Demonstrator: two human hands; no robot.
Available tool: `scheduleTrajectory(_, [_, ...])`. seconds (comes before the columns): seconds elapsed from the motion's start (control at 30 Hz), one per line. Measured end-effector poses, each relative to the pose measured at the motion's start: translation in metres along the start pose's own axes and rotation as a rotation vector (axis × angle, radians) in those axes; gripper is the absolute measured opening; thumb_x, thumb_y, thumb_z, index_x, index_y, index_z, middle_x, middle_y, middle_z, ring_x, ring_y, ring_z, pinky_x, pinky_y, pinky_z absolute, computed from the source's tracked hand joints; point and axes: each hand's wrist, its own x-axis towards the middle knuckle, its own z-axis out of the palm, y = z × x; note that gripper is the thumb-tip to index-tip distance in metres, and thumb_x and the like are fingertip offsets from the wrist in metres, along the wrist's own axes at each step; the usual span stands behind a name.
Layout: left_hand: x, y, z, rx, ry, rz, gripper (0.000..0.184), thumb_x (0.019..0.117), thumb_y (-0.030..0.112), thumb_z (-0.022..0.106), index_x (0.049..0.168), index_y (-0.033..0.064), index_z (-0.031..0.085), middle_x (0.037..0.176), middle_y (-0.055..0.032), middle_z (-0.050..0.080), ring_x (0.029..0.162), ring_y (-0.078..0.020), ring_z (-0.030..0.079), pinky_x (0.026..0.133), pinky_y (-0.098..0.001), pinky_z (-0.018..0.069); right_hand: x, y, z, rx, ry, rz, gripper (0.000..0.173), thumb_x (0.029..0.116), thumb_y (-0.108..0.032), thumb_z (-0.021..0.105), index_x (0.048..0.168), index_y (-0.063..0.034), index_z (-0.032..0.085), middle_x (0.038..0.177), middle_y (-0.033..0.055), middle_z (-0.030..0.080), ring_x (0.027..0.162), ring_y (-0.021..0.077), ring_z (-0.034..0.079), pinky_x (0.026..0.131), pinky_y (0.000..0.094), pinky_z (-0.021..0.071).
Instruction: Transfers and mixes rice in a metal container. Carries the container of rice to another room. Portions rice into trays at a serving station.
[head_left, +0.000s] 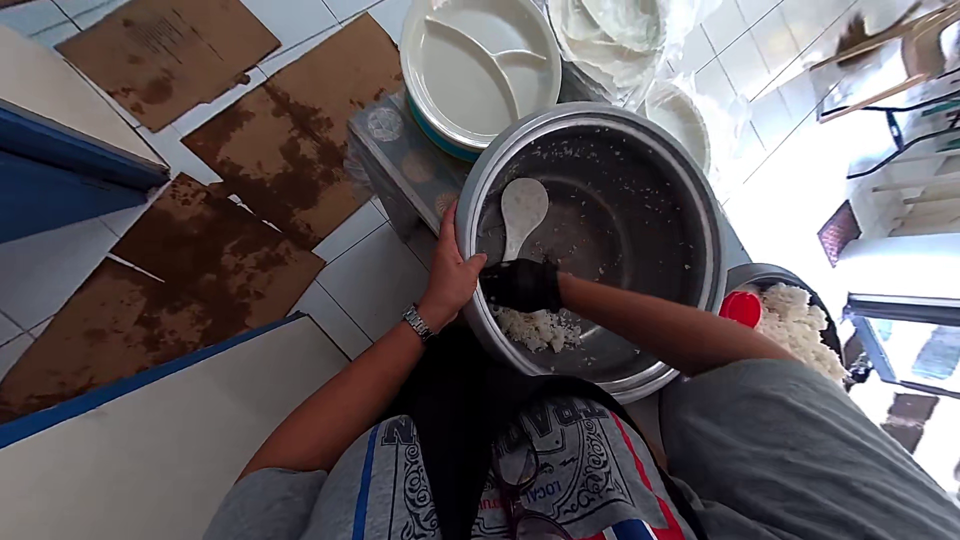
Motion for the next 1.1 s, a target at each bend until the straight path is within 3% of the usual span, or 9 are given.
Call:
scheduleTrajectory(0.1, [-0.001,0.001,0.001,-0.009,0.03,-0.005,0.089,0.0916,-0.013,0.059,0.164,0.018,0.017,0.154,-0.0216,0.045,0.122,-0.0366,0.061,0.091,-0.052,0.056,-0.013,0.013,-0.025,0.205,0.186,0.739,0.05,0.099,-0.031,0.066,0.13,0.0074,0.059,0.125,0.0299,0.064,0.113,0.047,0.065,0.09,0.065,0.0528])
scheduleTrajectory(0.2, [0.001,-0.002,0.005,-0.057,0.054,-0.006,0.087,0.092,-0.013,0.058,0.164,0.0152,0.018,0.157,-0.0198,0.042,0.129,-0.0319,0.057,0.099,-0.0481,0.0541,0.017,0.043,-0.018,0.464,0.4,1.176,0.094,0.0782,-0.049,0.086,0.147,-0.0057,0.04,0.124,0.0237,0.065,0.109,0.0418,0.067,0.087,0.0629,0.0554])
scheduleTrajectory(0.37, [-0.001,-0.003,0.003,0.019,0.047,-0.005,0.091,0.0904,-0.012,0.061,0.165,0.0191,0.017,0.153,-0.0208,0.046,0.121,-0.037,0.061,0.09,-0.052,0.0566,0.015,0.032,-0.034,0.741,0.632,1.195,0.093,0.0752,-0.018,0.089,0.151,-0.0057,0.037,0.126,0.0281,0.064,0.112,0.0445,0.066,0.092,0.0629,0.0532])
scheduleTrajectory(0.6, [0.002,-0.006,0.007,-0.057,0.074,-0.006,0.085,0.0942,-0.008,0.06,0.164,0.015,0.018,0.156,-0.0194,0.042,0.128,-0.0294,0.058,0.099,-0.0454,0.0543,-0.097,0.105,-0.028,0.161,0.401,1.269,0.071,0.0782,-0.01,0.084,0.142,-0.0016,0.053,0.147,0.0349,0.047,0.133,0.0553,0.048,0.098,0.073,0.0455])
scheduleTrajectory(0.7, [0.001,-0.004,0.006,-0.058,0.065,-0.014,0.085,0.0952,-0.008,0.059,0.165,0.0146,0.016,0.158,-0.0188,0.04,0.131,-0.0297,0.056,0.1,-0.0453,0.0532,-0.066,0.088,-0.025,0.067,0.558,1.039,0.059,0.0885,-0.011,0.073,0.143,0.001,0.054,0.159,0.0317,0.034,0.142,0.0535,0.04,0.108,0.0694,0.0411])
scheduleTrajectory(0.8, [0.003,-0.006,0.007,-0.05,0.072,-0.006,0.085,0.0942,-0.009,0.06,0.164,0.0137,0.017,0.16,-0.0168,0.039,0.133,-0.026,0.055,0.103,-0.0416,0.0522,0.002,0.092,-0.013,0.241,0.728,0.726,0.051,0.1,-0.015,0.057,0.148,-0.0006,0.05,0.157,0.0251,0.044,0.144,0.0416,0.043,0.118,0.0551,0.0375])
scheduleTrajectory(0.87, [0.007,-0.009,0.01,-0.072,0.092,0.019,0.085,0.0931,-0.009,0.061,0.164,0.0126,0.018,0.16,-0.0151,0.038,0.136,-0.0216,0.053,0.107,-0.0375,0.0513,0.042,0.099,0.006,0.356,0.813,0.548,0.043,0.0983,-0.012,0.057,0.138,0.0042,0.06,0.146,0.0264,0.055,0.14,0.0393,0.049,0.119,0.0492,0.0365])
scheduleTrajectory(0.97, [0.009,-0.007,0.01,-0.073,0.116,0.029,0.085,0.0933,-0.01,0.06,0.164,0.0122,0.018,0.16,-0.0162,0.039,0.136,-0.0216,0.053,0.107,-0.0372,0.0505,0.052,0.067,0.032,0.431,0.605,0.215,0.033,0.0922,-0.007,0.064,0.123,0.0032,0.07,0.135,0.0247,0.063,0.134,0.0399,0.054,0.116,0.0531,0.04])
scheduleTrajectory(1.1, [0.011,-0.012,0.009,-0.062,0.128,0.028,0.085,0.0917,-0.009,0.062,0.163,0.0112,0.02,0.158,-0.0163,0.041,0.134,-0.0203,0.054,0.107,-0.0361,0.0512,-0.009,0.008,0.065,0.353,0.134,0.092,0.026,0.0875,-0.014,0.075,0.111,-0.0055,0.076,0.125,0.0221,0.067,0.117,0.0415,0.064,0.094,0.0619,0.0532])
